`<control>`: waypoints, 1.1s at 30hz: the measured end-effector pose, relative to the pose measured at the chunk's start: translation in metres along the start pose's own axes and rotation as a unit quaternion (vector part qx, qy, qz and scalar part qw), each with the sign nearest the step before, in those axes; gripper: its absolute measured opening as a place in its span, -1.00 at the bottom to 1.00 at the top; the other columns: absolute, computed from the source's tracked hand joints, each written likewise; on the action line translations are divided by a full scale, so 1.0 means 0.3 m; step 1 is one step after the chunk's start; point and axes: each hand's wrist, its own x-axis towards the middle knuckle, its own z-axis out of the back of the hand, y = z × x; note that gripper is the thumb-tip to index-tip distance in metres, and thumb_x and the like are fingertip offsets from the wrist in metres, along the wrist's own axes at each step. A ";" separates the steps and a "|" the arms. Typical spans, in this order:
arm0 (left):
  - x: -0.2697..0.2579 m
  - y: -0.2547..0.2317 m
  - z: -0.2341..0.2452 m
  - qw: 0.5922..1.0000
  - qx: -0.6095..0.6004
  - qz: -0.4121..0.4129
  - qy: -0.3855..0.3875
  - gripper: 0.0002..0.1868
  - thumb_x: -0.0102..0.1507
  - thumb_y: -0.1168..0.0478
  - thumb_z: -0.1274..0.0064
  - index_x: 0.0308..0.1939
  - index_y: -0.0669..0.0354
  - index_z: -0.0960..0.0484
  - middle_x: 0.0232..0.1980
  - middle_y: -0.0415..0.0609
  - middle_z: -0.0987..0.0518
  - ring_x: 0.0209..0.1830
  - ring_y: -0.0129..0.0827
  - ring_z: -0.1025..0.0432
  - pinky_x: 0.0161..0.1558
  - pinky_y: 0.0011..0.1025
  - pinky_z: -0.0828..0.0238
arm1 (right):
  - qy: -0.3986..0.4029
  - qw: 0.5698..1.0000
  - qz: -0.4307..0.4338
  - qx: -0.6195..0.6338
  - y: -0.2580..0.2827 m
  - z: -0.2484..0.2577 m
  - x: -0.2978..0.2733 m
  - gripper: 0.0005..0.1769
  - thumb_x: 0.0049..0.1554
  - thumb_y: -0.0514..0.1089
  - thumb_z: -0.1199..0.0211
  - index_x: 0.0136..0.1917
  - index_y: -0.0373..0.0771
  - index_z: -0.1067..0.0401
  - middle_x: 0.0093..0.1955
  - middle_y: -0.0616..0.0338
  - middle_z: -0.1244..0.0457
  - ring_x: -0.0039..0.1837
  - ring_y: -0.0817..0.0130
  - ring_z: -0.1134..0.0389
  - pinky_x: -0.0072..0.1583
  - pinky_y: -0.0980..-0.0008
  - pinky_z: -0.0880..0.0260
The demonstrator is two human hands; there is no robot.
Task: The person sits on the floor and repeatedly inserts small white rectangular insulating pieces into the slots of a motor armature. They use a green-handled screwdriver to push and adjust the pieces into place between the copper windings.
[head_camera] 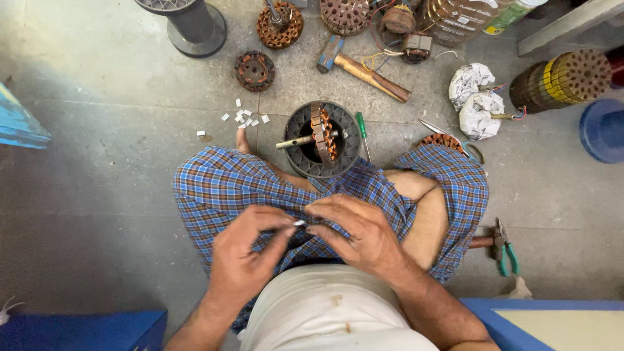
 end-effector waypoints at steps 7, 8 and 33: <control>0.029 -0.003 -0.100 0.997 0.023 -0.068 0.043 -0.77 0.19 0.44 -0.22 -0.10 0.27 -0.58 -0.08 0.02 -0.63 -0.10 -0.18 -0.60 -0.10 -0.34 -0.57 | -0.017 0.998 -0.056 -0.007 -0.044 -0.003 -0.074 -0.72 0.03 -0.32 -0.45 0.04 -0.30 -0.54 -0.03 0.05 -0.42 0.01 0.21 -0.51 0.04 0.35 -0.53; 0.027 -0.001 -0.104 0.996 0.032 -0.073 0.049 -0.77 0.19 0.44 -0.21 -0.10 0.27 -0.58 -0.08 0.02 -0.63 -0.10 -0.16 -0.59 -0.10 -0.32 -0.56 | -0.021 0.998 -0.059 -0.010 -0.045 -0.003 -0.079 -0.72 0.02 -0.33 -0.45 0.04 -0.31 -0.54 -0.04 0.04 -0.42 -0.01 0.22 -0.51 0.02 0.36 -0.54; 0.040 0.105 -0.148 0.990 -0.012 -0.042 0.132 -0.81 0.17 0.36 -0.24 -0.27 0.26 -0.51 -0.36 -0.02 -0.60 -0.39 -0.40 -0.53 -0.36 -0.41 -0.48 | 0.006 0.990 -0.116 0.078 -0.097 0.002 -0.086 -0.83 0.01 -0.35 -0.41 -0.10 -0.33 -0.50 -0.12 0.09 -0.42 -0.07 0.31 -0.49 -0.01 0.39 -0.50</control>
